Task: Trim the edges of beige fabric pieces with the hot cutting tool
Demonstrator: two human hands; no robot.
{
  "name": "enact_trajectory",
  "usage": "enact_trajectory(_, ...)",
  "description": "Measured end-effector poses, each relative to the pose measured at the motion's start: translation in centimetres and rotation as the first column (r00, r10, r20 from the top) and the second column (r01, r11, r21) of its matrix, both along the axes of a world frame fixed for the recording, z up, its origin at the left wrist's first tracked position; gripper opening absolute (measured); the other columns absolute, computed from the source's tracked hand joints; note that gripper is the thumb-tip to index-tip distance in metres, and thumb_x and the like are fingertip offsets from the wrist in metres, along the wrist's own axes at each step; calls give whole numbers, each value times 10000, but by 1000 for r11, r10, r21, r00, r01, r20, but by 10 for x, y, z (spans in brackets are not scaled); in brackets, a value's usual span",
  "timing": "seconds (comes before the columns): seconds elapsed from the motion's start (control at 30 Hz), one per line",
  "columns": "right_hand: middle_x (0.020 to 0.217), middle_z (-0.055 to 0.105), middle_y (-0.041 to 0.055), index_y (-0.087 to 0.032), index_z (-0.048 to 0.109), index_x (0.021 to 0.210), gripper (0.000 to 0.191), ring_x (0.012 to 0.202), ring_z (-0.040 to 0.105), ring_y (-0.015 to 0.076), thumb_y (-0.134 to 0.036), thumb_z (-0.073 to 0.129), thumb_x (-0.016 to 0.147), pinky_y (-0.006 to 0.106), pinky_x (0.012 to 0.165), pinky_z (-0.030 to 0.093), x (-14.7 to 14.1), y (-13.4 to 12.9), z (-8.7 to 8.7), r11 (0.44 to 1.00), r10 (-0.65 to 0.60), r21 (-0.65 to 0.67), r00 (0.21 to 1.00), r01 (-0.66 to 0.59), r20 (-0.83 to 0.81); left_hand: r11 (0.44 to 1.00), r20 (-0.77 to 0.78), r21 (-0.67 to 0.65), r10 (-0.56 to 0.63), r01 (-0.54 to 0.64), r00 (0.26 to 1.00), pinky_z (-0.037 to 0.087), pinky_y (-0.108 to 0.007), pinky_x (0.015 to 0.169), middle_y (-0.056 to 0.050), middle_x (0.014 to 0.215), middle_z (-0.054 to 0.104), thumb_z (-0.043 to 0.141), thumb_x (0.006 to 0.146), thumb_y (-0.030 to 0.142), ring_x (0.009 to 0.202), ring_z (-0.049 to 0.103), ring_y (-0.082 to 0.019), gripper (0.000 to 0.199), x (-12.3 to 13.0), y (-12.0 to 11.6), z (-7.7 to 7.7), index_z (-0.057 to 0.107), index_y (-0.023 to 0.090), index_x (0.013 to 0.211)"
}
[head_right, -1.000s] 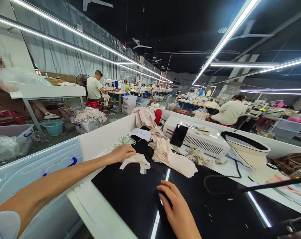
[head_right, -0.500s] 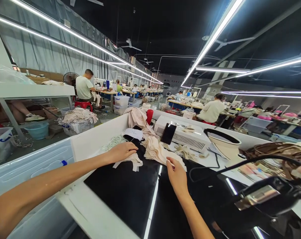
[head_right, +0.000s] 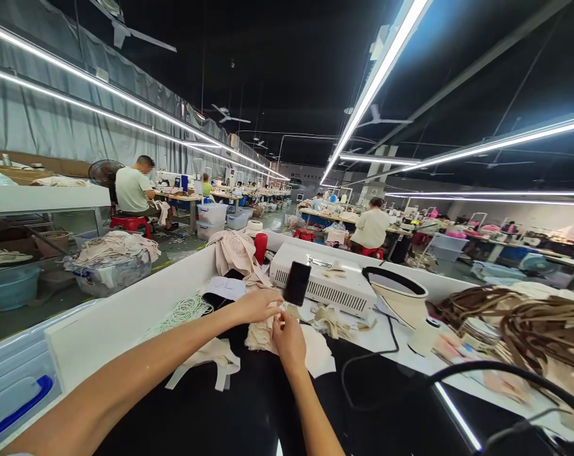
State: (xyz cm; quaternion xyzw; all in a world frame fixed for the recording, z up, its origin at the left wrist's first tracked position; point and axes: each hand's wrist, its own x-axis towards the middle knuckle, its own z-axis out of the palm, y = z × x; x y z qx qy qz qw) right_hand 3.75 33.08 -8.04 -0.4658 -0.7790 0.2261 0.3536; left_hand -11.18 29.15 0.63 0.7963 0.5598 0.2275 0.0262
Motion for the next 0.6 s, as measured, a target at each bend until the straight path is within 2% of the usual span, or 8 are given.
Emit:
enact_trajectory(0.1, 1257, 683, 85, -189, 649, 1259, 341, 1055, 696, 216, -412, 657, 1001, 434, 913, 607, -1, 1, -10, 999, -34, -24, 999, 33, -31, 999, -12, -49, 2, -3, 1000, 573, -491, 1001, -116, 1355, 623, 668, 1033, 370, 1181, 650, -269, 365, -5, -1, -18, 623, 167, 1333)
enact_trajectory(0.23, 1245, 687, 83, -193, 656, 1245, 329, 1044, 696, 211, -418, 650, 1005, 427, 907, 608, 7, 8, -19, 995, -99, -21, 985, 97, -138, 995, 22, -99, 35, -33, 999, 485, -560, 1122, -139, 1469, 569, 660, 1033, 381, 1335, 576, -314, 433, -16, -18, -44, 587, 174, 1406)
enact_trajectory(0.37, 1223, 689, 76, -182, 651, 1246, 348, 1027, 699, 215, -431, 650, 1003, 420, 887, 611, 16, 16, -22, 990, -121, 37, 950, 137, -289, 990, 101, -134, 66, -53, 993, 311, -467, 1281, -185, 1629, 431, 521, 1075, 406, 1533, 394, -318, 554, -22, -34, -64, 452, 133, 1553)
enact_trajectory(0.47, 1222, 688, 76, -175, 646, 1254, 358, 1031, 700, 219, -433, 648, 1004, 426, 890, 610, 16, 14, -22, 990, -12, 131, 941, 60, -339, 988, 160, -149, 65, -41, 985, 248, -450, 1308, -199, 1672, 358, 465, 1077, 441, 1573, 323, -319, 626, -23, -38, -70, 387, 95, 1593)
enact_trajectory(0.6, 1303, 691, 90, -202, 675, 1247, 340, 1162, 684, 242, -439, 643, 1007, 492, 1022, 568, 9, 2, -23, 945, 261, 258, 937, -199, -233, 991, 243, -137, 33, 0, 969, 230, -435, 1315, -154, 1669, 385, 475, 1056, 423, 1572, 333, -282, 609, -23, -37, -74, 405, 136, 1589)
